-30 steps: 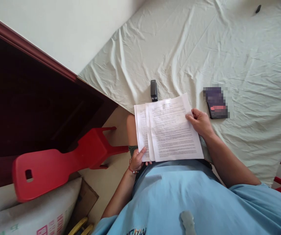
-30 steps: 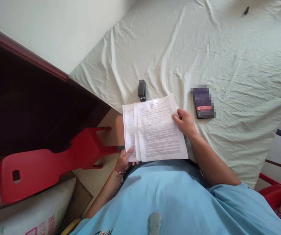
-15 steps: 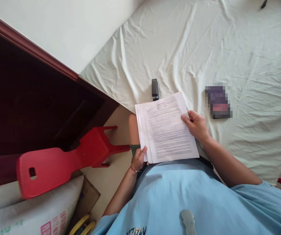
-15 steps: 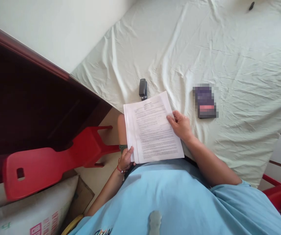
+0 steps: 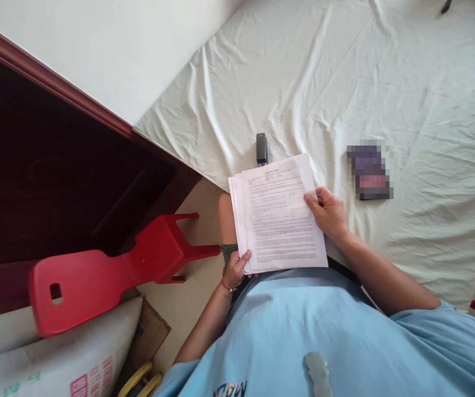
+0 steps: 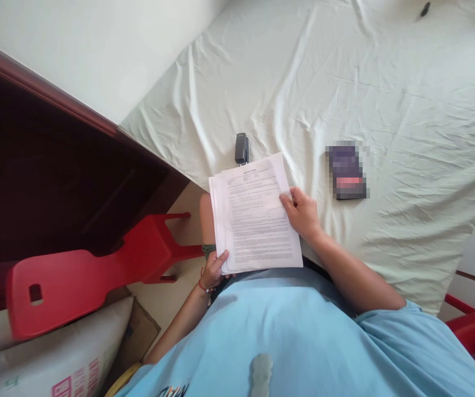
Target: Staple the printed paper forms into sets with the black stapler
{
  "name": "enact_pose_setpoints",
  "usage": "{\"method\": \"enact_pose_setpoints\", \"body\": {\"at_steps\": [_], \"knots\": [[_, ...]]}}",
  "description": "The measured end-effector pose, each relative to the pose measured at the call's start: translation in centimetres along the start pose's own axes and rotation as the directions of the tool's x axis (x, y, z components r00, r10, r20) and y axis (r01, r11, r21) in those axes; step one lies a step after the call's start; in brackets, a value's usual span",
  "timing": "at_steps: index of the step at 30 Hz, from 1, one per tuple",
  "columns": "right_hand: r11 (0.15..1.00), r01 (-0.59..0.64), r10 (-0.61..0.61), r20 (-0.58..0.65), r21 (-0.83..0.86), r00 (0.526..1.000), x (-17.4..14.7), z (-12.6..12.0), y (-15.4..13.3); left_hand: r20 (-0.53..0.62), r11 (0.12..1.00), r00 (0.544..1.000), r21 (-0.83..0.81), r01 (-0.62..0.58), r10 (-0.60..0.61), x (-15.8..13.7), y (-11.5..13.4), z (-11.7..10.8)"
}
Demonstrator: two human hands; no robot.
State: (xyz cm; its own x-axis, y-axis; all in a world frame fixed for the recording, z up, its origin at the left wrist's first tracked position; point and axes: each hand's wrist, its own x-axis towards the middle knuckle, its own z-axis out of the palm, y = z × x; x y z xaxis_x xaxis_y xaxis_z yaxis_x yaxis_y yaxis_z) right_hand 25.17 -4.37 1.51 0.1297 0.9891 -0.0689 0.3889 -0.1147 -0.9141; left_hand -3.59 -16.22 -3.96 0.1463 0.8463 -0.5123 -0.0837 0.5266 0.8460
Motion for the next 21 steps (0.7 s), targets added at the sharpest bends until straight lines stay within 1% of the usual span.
{"method": "enact_pose_setpoints", "body": {"at_steps": [4, 8, 10, 13, 17, 21], "knots": [[1.000, 0.003, -0.003, 0.014, -0.004, 1.000, -0.1, 0.4, 0.1, 0.008, 1.000, 1.000, 0.010, -0.010, 0.010, 0.1, -0.2, -0.1], [0.999, 0.020, -0.020, 0.008, -0.032, 1.000, -0.1, 0.7, 0.3, -0.003, 1.000, 1.000, -0.005, 0.008, -0.008, 0.1, -0.1, 0.0], [0.997, 0.048, -0.048, -0.002, -0.065, 0.999, -0.1, 0.6, 0.3, -0.005, 1.000, 1.000, -0.026, 0.016, -0.016, 0.0, 0.1, 0.1], [0.982, 0.098, -0.104, -0.026, -0.162, 0.994, 0.0, 0.2, 0.4, 0.006, 0.998, 0.999, -0.060, 0.032, -0.032, 0.0, 0.2, 0.0], [0.954, 0.120, -0.148, -0.082, -0.276, 0.986, 0.5, -0.6, 1.0, 0.108, 0.989, 0.992, -0.121, 0.085, -0.072, 0.1, -0.2, -0.6], [0.962, 0.079, -0.127, -0.175, -0.262, 0.976, 1.3, -1.5, 1.7, 0.189, 0.975, 0.980, -0.200, 0.098, -0.060, 0.3, -0.6, -1.1]]}}
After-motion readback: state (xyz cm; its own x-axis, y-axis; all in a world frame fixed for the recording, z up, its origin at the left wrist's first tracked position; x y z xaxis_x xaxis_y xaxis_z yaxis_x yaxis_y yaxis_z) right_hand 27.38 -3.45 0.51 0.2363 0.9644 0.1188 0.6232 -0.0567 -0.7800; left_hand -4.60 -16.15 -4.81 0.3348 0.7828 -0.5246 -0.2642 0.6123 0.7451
